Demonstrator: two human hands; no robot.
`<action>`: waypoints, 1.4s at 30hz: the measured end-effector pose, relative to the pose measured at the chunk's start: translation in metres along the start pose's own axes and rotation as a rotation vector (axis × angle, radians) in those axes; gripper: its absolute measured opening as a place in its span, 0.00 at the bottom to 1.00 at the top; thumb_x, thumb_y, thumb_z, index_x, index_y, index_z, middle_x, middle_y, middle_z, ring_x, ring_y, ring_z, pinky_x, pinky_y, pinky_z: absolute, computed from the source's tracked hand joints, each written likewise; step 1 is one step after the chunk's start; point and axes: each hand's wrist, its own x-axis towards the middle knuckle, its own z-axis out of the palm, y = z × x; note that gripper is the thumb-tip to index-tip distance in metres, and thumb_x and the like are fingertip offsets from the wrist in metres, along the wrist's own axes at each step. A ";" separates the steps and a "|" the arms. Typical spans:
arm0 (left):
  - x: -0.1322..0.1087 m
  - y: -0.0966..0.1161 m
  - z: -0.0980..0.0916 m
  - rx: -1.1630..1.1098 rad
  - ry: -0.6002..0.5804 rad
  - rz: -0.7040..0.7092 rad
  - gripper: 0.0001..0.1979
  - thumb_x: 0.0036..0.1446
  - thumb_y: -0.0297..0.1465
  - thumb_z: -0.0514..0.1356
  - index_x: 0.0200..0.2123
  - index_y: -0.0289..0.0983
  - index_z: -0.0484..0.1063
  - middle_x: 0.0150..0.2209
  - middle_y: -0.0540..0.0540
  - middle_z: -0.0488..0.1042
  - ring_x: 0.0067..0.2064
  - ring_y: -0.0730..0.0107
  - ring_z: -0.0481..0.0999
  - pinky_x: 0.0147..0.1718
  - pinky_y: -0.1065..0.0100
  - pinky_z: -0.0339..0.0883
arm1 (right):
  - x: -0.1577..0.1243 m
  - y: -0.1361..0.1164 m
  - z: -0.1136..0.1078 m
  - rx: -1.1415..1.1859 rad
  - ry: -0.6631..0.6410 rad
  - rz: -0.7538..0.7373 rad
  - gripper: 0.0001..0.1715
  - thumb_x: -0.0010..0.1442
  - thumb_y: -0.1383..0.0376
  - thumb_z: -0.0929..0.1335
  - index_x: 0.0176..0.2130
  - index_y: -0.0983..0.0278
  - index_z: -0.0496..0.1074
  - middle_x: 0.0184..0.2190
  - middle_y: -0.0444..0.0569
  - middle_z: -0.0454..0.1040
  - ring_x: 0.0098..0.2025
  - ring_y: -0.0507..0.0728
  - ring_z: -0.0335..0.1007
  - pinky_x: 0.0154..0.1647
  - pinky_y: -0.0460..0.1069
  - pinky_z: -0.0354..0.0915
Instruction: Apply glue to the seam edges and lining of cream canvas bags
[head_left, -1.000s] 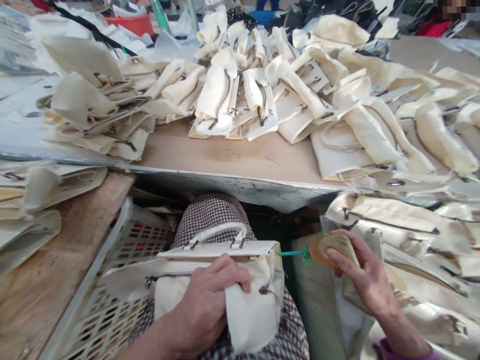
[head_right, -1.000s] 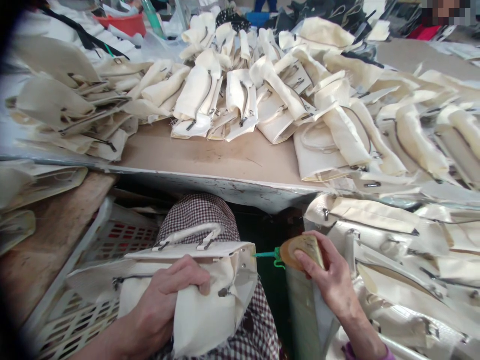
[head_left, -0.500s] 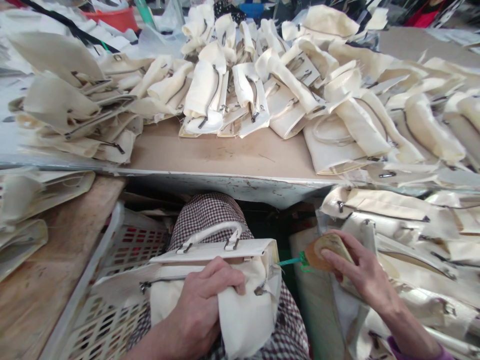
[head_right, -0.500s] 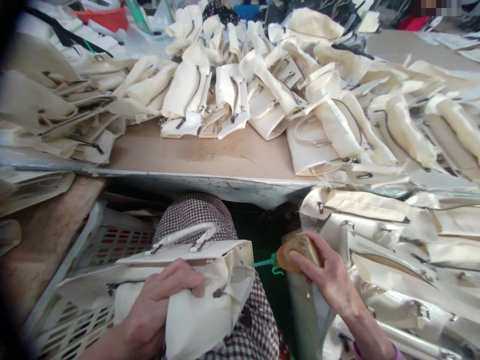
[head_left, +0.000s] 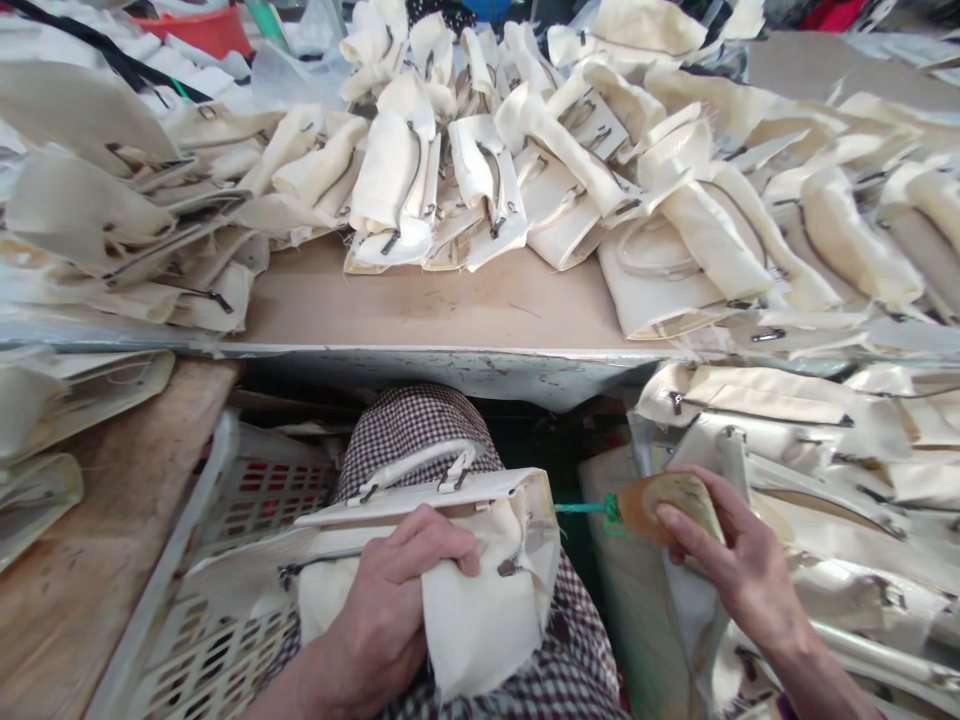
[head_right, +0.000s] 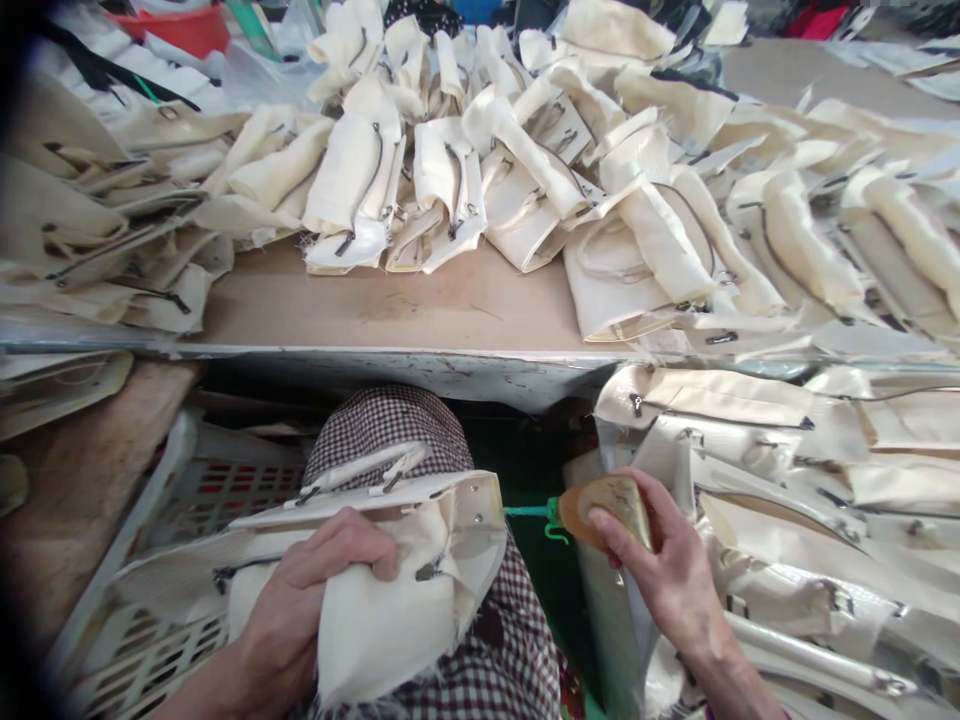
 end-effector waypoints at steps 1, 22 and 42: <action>0.001 0.001 -0.001 0.002 -0.001 0.002 0.06 0.65 0.31 0.60 0.34 0.40 0.75 0.32 0.46 0.77 0.34 0.67 0.74 0.31 0.71 0.70 | 0.000 0.000 0.000 0.008 0.015 -0.003 0.33 0.54 0.44 0.76 0.50 0.62 0.73 0.30 0.46 0.77 0.21 0.57 0.69 0.21 0.49 0.71; -0.001 -0.001 0.000 0.027 -0.026 0.017 0.04 0.64 0.28 0.60 0.35 0.40 0.73 0.33 0.46 0.77 0.36 0.66 0.75 0.30 0.72 0.70 | -0.008 -0.013 0.004 -0.056 -0.031 0.052 0.35 0.54 0.42 0.74 0.48 0.64 0.73 0.24 0.45 0.75 0.21 0.58 0.67 0.20 0.50 0.69; 0.004 0.003 -0.004 -0.003 -0.021 0.034 0.05 0.64 0.28 0.59 0.35 0.40 0.74 0.34 0.47 0.78 0.36 0.67 0.74 0.35 0.70 0.67 | -0.013 -0.022 -0.006 0.148 -0.258 0.178 0.27 0.60 0.44 0.74 0.42 0.65 0.77 0.24 0.44 0.72 0.18 0.53 0.61 0.17 0.47 0.60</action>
